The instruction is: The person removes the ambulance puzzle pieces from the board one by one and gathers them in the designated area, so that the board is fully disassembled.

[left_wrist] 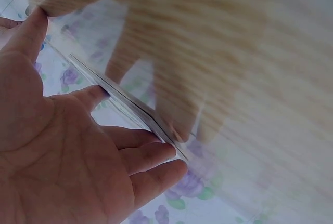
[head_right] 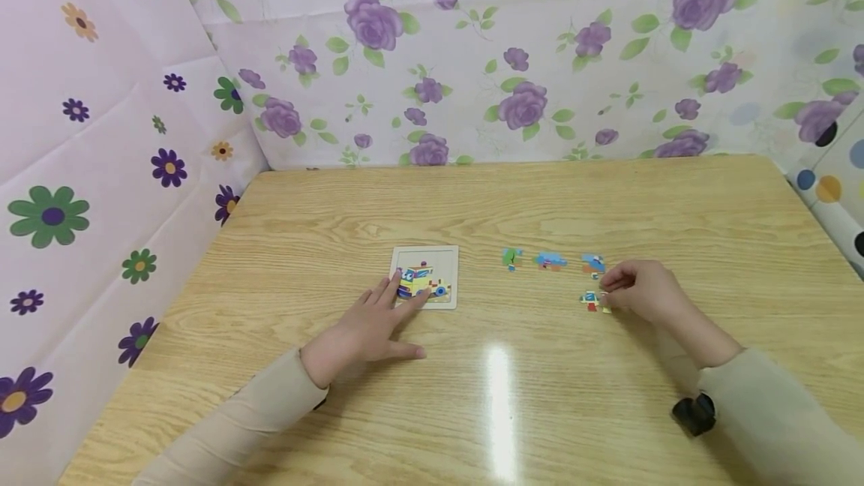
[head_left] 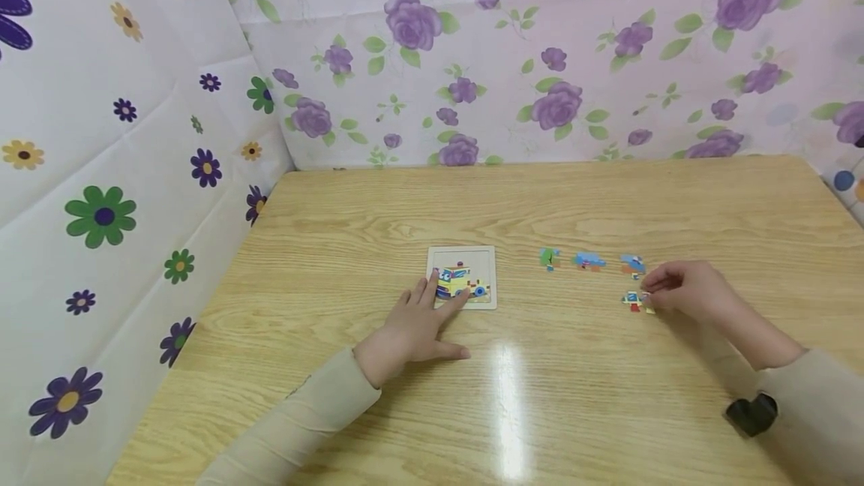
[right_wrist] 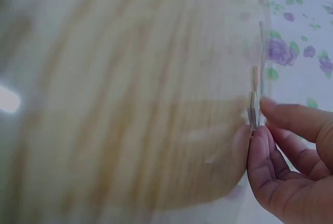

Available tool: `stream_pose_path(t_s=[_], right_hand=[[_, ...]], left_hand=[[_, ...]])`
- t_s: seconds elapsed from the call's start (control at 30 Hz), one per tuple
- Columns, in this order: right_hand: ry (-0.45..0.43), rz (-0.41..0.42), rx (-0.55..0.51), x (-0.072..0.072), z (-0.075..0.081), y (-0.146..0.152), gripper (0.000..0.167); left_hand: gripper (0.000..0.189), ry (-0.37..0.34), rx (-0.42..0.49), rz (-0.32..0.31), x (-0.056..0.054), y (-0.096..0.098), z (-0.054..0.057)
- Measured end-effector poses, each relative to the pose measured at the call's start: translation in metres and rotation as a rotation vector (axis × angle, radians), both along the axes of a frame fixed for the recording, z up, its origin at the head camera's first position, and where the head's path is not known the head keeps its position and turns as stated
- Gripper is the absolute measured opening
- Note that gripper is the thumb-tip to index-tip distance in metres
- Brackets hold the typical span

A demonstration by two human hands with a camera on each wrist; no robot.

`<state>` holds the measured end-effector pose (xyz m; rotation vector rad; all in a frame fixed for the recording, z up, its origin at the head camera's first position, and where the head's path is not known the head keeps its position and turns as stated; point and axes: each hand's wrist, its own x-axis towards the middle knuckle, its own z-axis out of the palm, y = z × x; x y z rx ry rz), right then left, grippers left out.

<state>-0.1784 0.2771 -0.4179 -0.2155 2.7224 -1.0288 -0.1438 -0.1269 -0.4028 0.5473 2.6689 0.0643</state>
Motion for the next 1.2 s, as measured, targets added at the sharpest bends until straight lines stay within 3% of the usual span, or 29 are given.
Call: stream_pose_path(t_s=[0.67,0.9,1.2], right_hand=[[-0.020,0.010,-0.012,-0.007,0.002,0.001,0.026],[-0.005,-0.025,0.034,-0.006,0.012,-0.001,0.028],[0.075,-0.079,-0.033,-0.009,0.028,-0.029,0.024]], left_hand=[[0.089,-0.002,0.000,0.002,-0.001,-0.002,-0.002],[0.089,0.014,-0.029,-0.007,-0.001,-0.001,-0.002],[0.088,0.024,-0.048,-0.017,0.000,-0.002,-0.001]])
